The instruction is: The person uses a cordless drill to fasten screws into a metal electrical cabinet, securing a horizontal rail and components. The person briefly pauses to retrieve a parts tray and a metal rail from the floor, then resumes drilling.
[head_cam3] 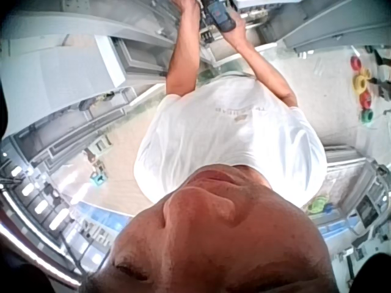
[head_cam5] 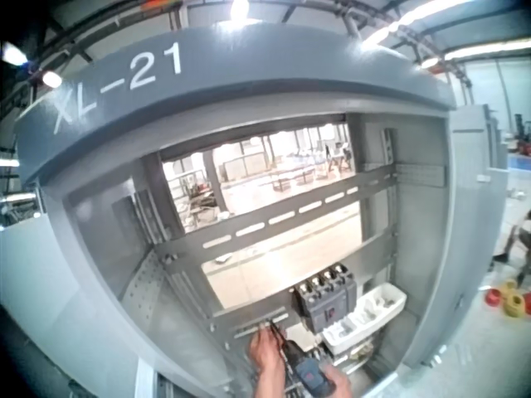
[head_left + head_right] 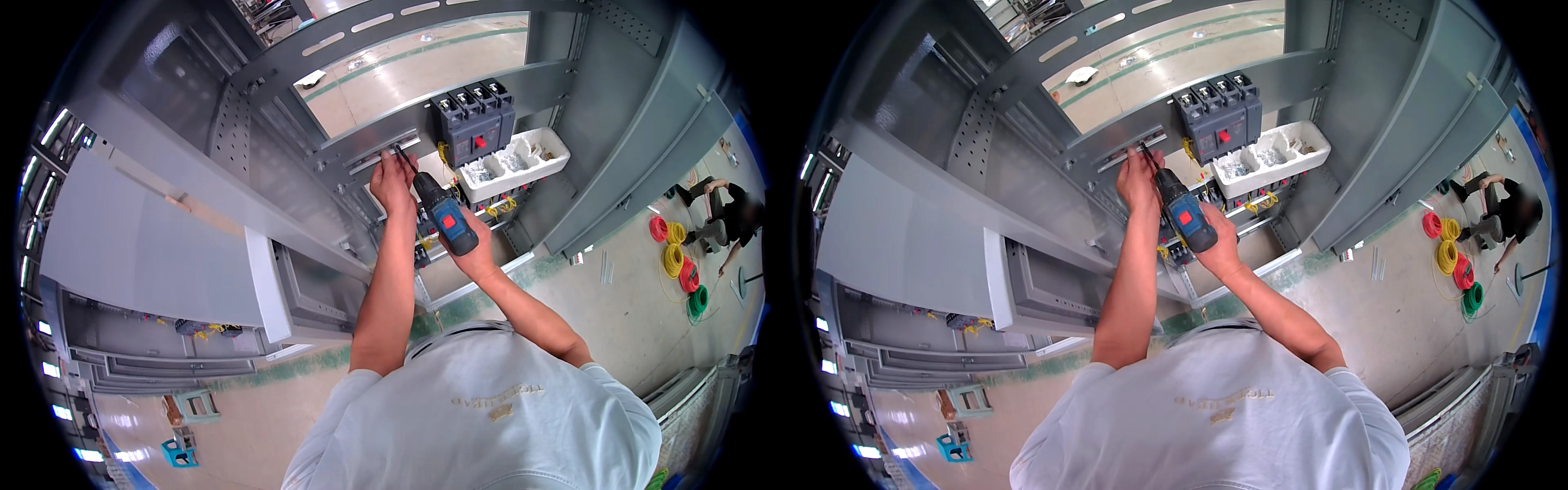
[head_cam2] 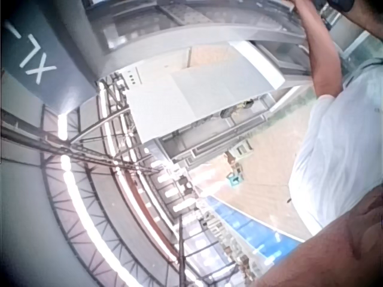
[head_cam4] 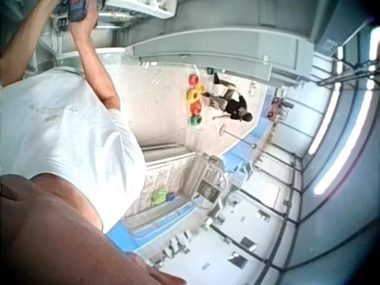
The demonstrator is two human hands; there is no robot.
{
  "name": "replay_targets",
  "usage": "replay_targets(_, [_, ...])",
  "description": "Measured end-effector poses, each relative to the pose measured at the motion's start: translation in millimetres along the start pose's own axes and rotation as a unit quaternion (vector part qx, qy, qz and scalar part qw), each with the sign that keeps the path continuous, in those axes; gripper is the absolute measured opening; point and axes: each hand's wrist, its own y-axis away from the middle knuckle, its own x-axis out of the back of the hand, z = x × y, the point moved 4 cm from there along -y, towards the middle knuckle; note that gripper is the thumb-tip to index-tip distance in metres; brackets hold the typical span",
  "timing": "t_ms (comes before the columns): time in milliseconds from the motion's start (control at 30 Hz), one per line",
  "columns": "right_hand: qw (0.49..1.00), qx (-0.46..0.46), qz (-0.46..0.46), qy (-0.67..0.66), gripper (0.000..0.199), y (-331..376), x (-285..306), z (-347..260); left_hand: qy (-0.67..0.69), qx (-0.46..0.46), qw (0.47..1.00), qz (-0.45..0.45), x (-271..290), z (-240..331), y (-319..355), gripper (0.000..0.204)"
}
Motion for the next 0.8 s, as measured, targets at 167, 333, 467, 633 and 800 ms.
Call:
replay_targets(167, [1.0,0.009,-0.007,-0.007,0.042,4,8,-10,0.033,0.04,0.999,0.013,-8,4,5,0.039])
replay_targets(333, [1.0,-0.002,-0.021,-0.01,0.039,4,15,-13,0.052,0.064,0.997,0.004,-9,7,2,0.035])
replay_targets(467, [0.999,-0.015,-0.03,-0.015,0.036,4,17,-13,0.056,0.08,0.995,-0.01,-9,10,-1,0.028])
replay_targets(633, [0.999,-0.026,-0.038,-0.007,0.035,6,15,-9,0.048,0.101,0.994,-0.017,-10,17,-2,0.025])
replay_targets(800, [0.999,-0.015,-0.035,-0.018,0.038,4,14,-11,0.069,0.148,0.986,-0.014,-11,27,-1,0.027])
